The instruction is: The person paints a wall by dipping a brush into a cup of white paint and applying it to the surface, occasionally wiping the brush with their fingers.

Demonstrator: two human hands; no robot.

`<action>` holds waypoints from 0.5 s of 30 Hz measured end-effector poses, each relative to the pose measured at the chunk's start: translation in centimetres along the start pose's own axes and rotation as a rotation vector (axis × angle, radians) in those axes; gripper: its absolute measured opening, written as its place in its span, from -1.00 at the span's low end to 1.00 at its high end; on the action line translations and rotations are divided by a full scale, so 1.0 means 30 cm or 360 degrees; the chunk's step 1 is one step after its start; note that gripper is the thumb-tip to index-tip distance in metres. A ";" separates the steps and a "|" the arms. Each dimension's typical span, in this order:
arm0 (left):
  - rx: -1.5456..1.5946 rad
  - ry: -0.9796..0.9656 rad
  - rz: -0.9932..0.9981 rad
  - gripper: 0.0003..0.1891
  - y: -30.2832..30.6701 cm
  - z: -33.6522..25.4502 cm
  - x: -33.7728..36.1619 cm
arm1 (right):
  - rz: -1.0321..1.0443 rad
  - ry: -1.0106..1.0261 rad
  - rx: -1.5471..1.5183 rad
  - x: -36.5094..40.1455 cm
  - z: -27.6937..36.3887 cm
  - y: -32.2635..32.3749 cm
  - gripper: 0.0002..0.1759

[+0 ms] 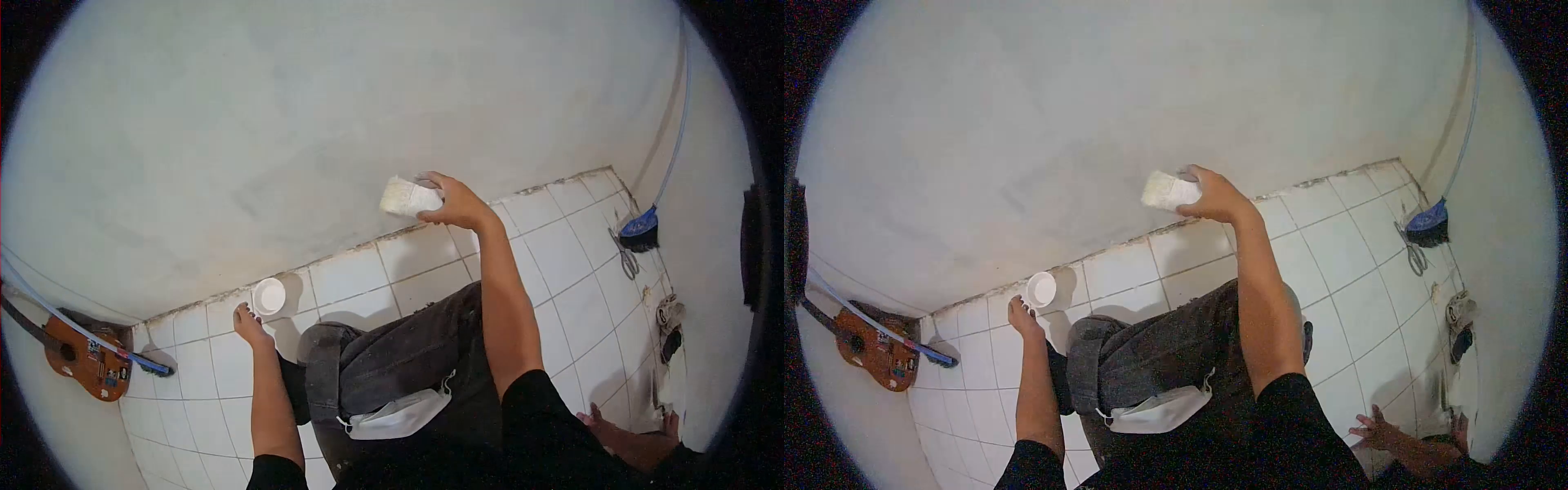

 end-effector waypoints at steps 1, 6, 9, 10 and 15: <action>0.0026 -0.0009 0.0016 -0.81 0.003 0.008 -0.006 | 0.0121 -0.0044 -0.0056 0.011 0.034 0.008 -0.10; 0.0058 -0.0010 0.0061 -0.83 0.001 0.008 -0.007 | 0.0372 -0.0194 -0.0473 0.027 0.073 0.009 -0.16; -0.0007 0.0006 0.0031 -0.84 -0.005 0.004 0.006 | 0.0336 -0.0071 -0.0504 0.067 0.145 0.035 -0.15; -0.0002 0.0009 0.0068 -0.81 0.003 0.013 0.002 | 0.0324 -0.0001 -0.0590 0.055 0.126 0.025 -0.14; -0.0041 -0.0016 0.0055 -0.83 -0.005 -0.003 0.002 | 0.0292 0.0248 -0.0757 0.048 0.138 0.012 -0.15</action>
Point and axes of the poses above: each hand's wrist, its own x-axis away from the middle knuckle, its own y-axis out of the back of the hand, z = x × y, the point moved 2 cm from there along -x, towards the middle knuckle, and after that the axes turned 7 degrees about -y, right-handed, at the moved point
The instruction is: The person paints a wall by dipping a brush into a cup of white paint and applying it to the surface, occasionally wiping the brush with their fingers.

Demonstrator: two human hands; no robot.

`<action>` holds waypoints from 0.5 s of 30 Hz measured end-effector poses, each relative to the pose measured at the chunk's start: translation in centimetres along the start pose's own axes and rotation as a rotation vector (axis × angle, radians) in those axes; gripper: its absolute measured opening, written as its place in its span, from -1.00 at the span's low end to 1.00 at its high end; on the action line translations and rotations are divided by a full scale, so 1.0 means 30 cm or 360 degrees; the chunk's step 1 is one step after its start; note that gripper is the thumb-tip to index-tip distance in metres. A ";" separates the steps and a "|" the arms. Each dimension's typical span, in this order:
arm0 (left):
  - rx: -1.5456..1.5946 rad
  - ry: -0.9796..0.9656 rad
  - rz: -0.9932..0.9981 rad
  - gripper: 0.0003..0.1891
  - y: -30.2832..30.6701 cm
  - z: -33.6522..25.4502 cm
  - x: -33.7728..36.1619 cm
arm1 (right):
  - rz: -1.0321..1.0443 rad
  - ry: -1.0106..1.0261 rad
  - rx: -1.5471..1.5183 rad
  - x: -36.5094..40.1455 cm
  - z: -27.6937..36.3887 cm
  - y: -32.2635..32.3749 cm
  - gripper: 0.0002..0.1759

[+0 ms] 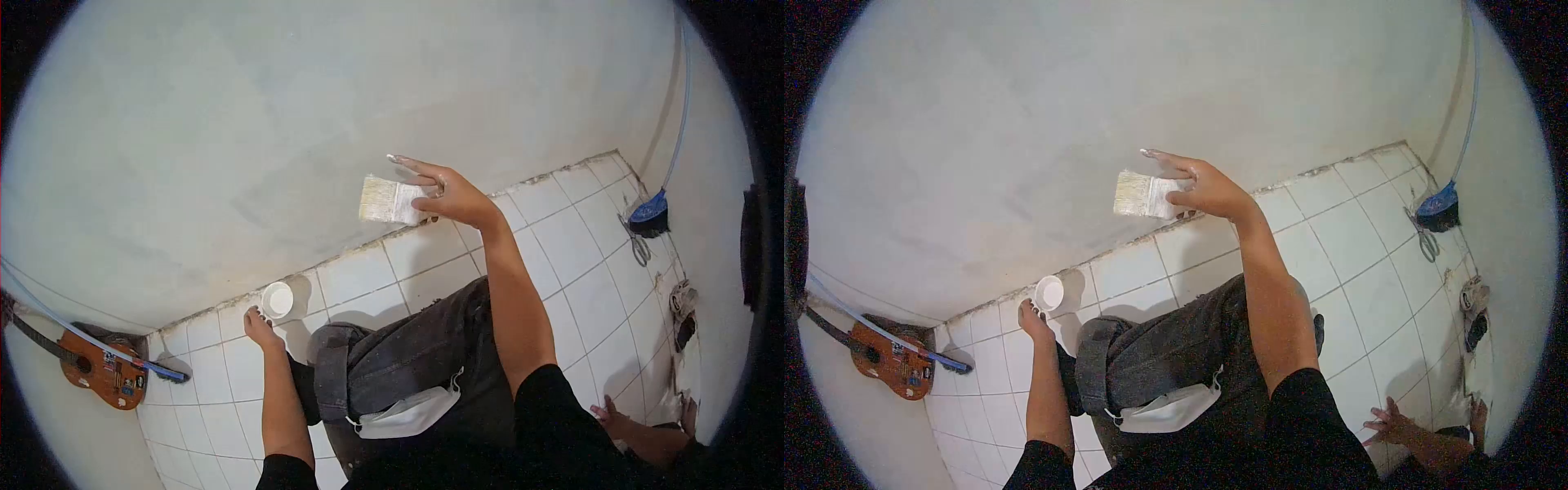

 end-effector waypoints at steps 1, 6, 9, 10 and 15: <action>0.0003 -0.0006 -0.0006 -0.83 -0.005 0.001 -0.004 | 0.0039 -0.0043 -0.0023 0.011 0.030 -0.004 -0.16; 0.0080 -0.0117 -0.0028 -0.84 -0.001 0.003 -0.010 | 0.0181 -0.0055 -0.0033 -0.004 0.004 -0.029 -0.18; -0.0012 -0.0412 -0.0056 -0.87 -0.001 -0.074 0.011 | -0.0049 0.0372 0.0317 -0.011 0.014 -0.100 -0.22; -0.0106 -0.0717 -0.0012 -0.87 -0.030 -0.157 0.056 | -0.0178 0.0384 0.0615 -0.004 0.051 -0.125 -0.22; -0.0019 -0.1170 0.0516 -0.86 -0.208 -0.524 0.321 | -0.0566 0.0642 0.0893 -0.018 0.076 -0.196 -0.20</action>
Point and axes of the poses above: each hand's wrist, its own x-axis away from the middle knuckle, its own y-axis out of the back of the hand, z = x × y, the point moved 2 cm from there along -x, towards the middle knuckle, and after that the axes turned 7 degrees about -y, right-handed, at the moved point
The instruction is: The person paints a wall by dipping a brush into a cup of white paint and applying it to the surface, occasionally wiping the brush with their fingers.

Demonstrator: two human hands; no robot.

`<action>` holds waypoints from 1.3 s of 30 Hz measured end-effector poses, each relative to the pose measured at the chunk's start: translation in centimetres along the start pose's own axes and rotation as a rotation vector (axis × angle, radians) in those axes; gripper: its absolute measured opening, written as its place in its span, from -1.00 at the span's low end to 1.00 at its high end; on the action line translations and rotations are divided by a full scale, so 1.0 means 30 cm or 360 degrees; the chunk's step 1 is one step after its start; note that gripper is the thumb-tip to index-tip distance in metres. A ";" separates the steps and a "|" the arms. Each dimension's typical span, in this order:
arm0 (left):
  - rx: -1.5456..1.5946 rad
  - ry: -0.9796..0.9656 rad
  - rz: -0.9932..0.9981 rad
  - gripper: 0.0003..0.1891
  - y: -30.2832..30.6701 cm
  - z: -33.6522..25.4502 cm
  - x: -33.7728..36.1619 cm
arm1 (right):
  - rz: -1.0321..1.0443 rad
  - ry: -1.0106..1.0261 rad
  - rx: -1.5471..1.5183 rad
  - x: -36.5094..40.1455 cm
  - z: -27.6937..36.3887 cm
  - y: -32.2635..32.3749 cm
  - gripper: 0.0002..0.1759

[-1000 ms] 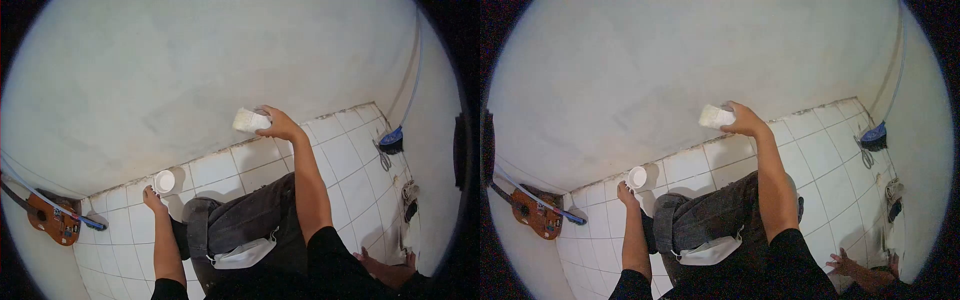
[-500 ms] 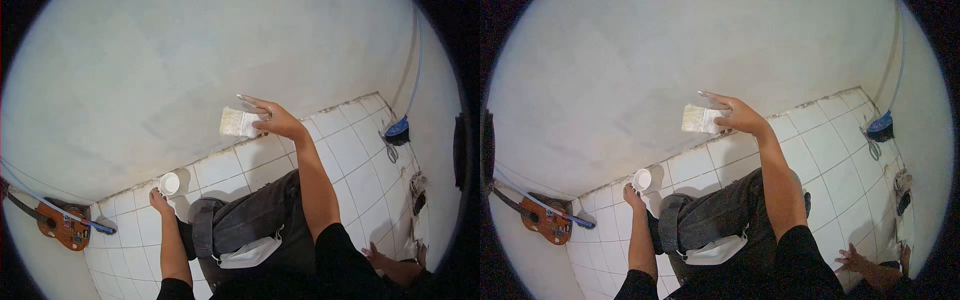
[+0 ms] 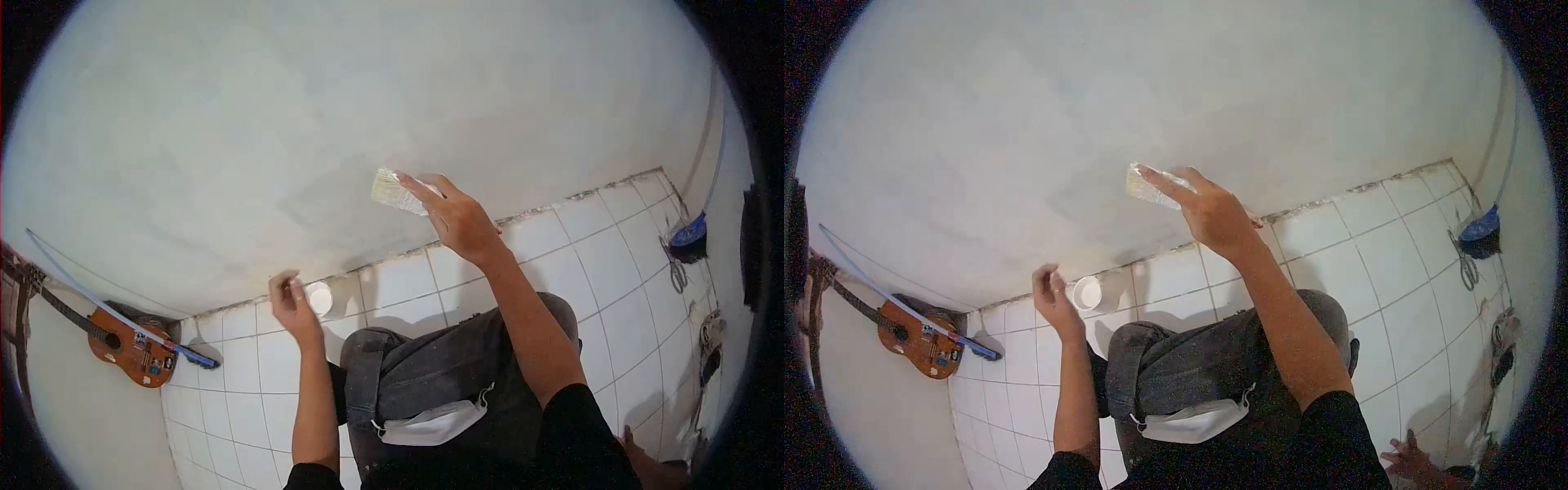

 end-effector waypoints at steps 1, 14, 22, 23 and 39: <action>0.0070 -0.0056 0.0120 -0.87 -0.053 -0.070 -0.019 | -0.0005 0.0010 -0.0008 -0.001 -0.005 -0.002 -0.20; 0.0626 0.0600 0.0950 -0.69 -0.377 -0.160 0.168 | 0.0017 -0.0632 -0.1558 0.040 0.049 -0.058 0.14; 0.1202 0.0930 0.0892 -0.58 -0.436 -0.020 0.231 | 0.0298 -0.0237 -0.0729 0.045 0.008 -0.028 -0.15; 0.1226 0.0948 0.0791 -0.59 -0.437 -0.010 0.231 | 0.0276 -0.0140 -0.0516 0.042 -0.016 -0.026 -0.28; 0.1855 0.1200 0.0720 -0.64 -0.429 0.002 0.247 | 0.0131 0.0106 -0.0203 0.034 0.054 -0.084 -0.55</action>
Point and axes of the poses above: each hand's wrist, its own x-axis away from the middle knuckle, its own y-axis out of the back of the hand, z = x × y, the point moved 2 cm from there along -x, towards the middle knuckle, and after that the axes turned 7 degrees about -y, right-handed, at the moved point
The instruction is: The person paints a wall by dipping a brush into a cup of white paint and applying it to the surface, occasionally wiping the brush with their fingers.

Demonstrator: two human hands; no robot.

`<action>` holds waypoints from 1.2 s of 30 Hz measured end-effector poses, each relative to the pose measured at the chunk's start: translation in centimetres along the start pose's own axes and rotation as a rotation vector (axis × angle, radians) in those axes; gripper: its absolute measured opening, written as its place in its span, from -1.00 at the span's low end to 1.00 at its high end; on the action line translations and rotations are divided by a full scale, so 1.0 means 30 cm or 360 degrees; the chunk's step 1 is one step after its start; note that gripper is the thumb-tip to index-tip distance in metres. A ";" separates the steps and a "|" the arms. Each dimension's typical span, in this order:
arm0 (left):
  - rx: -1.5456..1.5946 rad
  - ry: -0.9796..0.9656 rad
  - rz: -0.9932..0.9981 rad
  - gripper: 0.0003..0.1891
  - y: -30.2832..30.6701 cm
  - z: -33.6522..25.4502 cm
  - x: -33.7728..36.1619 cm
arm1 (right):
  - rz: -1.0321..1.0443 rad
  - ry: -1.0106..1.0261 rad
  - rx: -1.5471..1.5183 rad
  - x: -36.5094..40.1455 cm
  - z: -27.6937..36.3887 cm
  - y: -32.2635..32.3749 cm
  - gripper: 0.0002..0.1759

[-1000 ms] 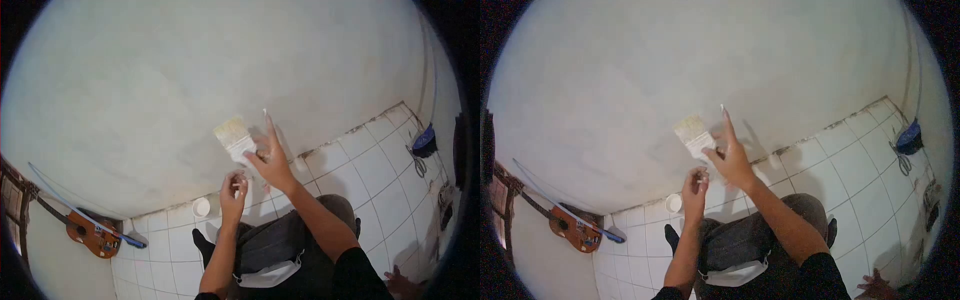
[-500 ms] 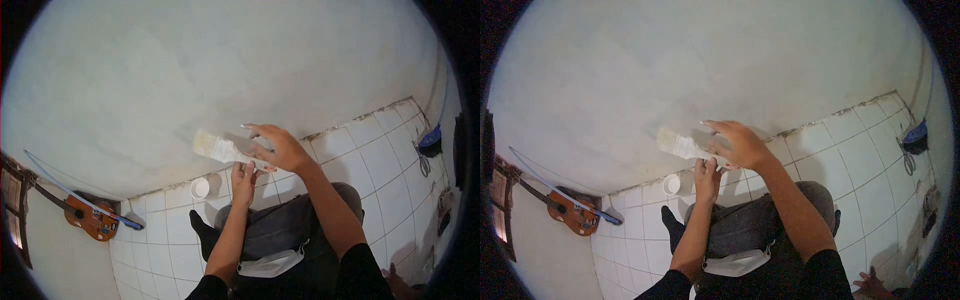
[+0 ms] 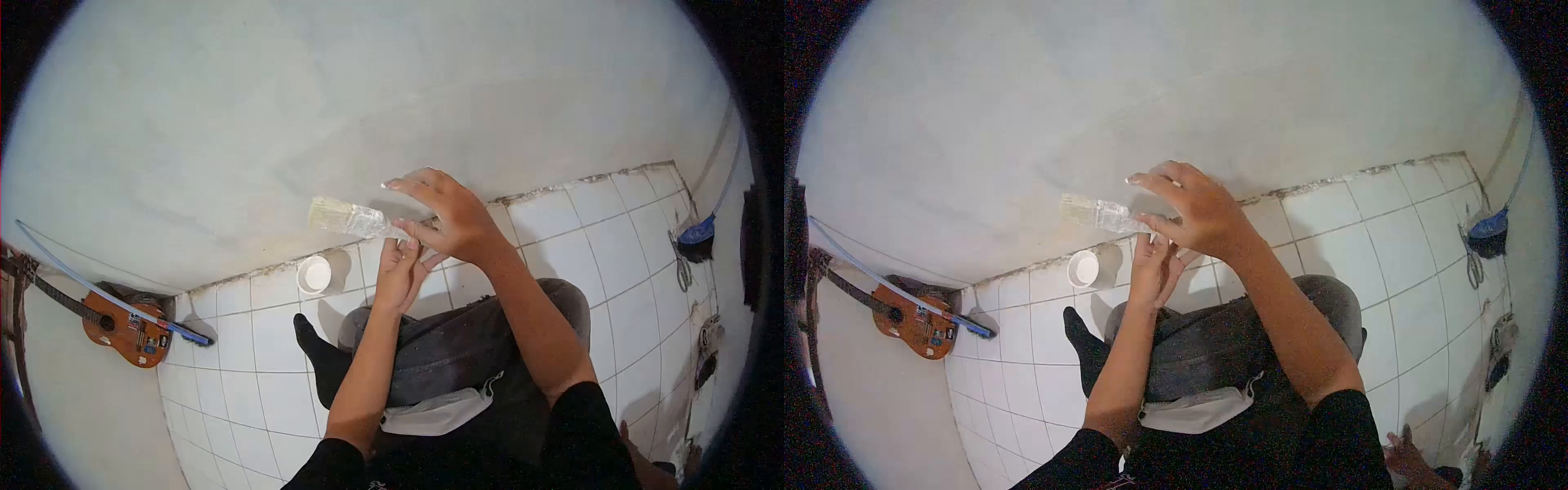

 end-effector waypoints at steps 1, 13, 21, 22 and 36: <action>0.0003 0.0006 0.0038 -0.65 0.000 -0.002 0.002 | -0.0005 0.0045 0.0053 0.003 0.001 -0.002 -0.53; -0.0335 -0.0041 -0.0050 -0.67 0.040 0.031 0.024 | -0.0156 0.0445 0.0280 0.009 0.057 -0.009 -0.59; -0.0927 -0.0232 -0.0164 -0.64 0.017 -0.006 0.007 | -0.0292 0.0482 0.0420 0.008 0.000 0.000 -0.65; -0.0972 -0.0243 -0.0121 -0.68 0.025 -0.005 0.004 | -0.0291 0.0482 0.0422 0.006 -0.005 0.004 -0.65; -0.0977 -0.0299 -0.0092 -0.63 0.009 -0.016 0.002 | -0.0384 0.0452 0.0054 0.020 0.023 -0.001 -0.68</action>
Point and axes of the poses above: each hand's wrist, its own x-axis away from the middle knuckle, its own y-axis out of the back of the hand, z = x × y, the point moved 2 cm from there along -x, towards the middle knuckle, and after that the axes turned 7 degrees about -y, right-handed, at the moved point
